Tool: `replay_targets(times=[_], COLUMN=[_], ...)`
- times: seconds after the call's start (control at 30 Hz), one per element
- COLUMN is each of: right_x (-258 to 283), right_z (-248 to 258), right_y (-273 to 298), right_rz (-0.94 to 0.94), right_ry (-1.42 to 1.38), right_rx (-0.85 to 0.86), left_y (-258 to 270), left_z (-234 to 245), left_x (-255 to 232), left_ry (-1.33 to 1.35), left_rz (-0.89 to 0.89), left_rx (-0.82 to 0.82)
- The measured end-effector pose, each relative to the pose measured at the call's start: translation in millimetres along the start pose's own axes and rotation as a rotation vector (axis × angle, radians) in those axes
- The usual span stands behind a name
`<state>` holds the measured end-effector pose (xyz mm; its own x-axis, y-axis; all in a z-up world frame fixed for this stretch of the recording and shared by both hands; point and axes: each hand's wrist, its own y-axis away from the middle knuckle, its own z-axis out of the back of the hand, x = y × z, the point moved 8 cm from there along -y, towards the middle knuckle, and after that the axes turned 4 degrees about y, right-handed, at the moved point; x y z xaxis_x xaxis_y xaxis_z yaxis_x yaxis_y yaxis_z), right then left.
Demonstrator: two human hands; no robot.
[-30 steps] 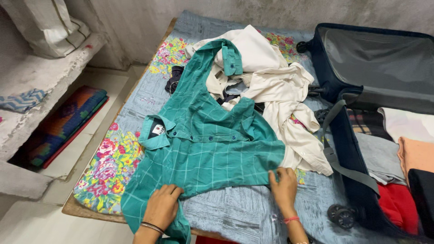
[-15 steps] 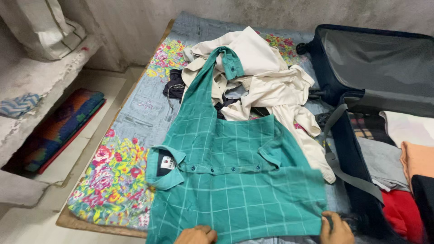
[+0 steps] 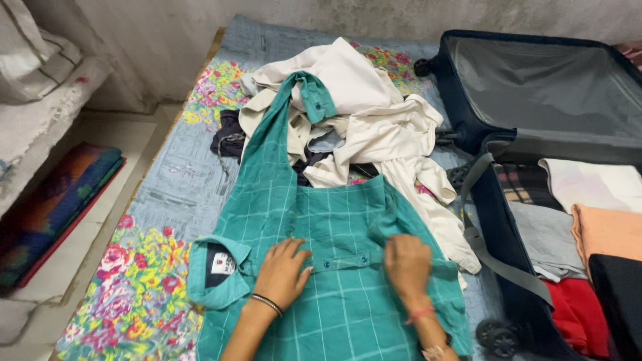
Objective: The person folds a shirt and other pieces of clothing by hand on a bed and places them into a suitcase.
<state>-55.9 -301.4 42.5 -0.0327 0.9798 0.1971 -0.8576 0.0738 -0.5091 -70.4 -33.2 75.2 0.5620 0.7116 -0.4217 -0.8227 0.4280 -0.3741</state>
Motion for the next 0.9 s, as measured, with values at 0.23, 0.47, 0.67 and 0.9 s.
replay_targets(times=[0.23, 0.47, 0.67, 0.9], right_x=[-93, -31, 22, -62], right_z=[31, 27, -38, -45], right_y=[25, -68, -144, -178], right_rz=[-0.269, 0.046, 0.547, 0.085], right_ry=[0.059, -0.068, 0.060, -0.177], right_rx=[-0.133, -0.178, 0.102, 0.076], left_y=[15, -13, -39, -25], left_z=[-25, 8, 16, 43], left_x=[68, 150, 250, 297], left_ry=[0.125, -0.055, -0.225, -0.160], left_rz=[0.294, 0.315, 0.675, 0.741], left_rx=[0.124, -0.392, -0.323, -0.429])
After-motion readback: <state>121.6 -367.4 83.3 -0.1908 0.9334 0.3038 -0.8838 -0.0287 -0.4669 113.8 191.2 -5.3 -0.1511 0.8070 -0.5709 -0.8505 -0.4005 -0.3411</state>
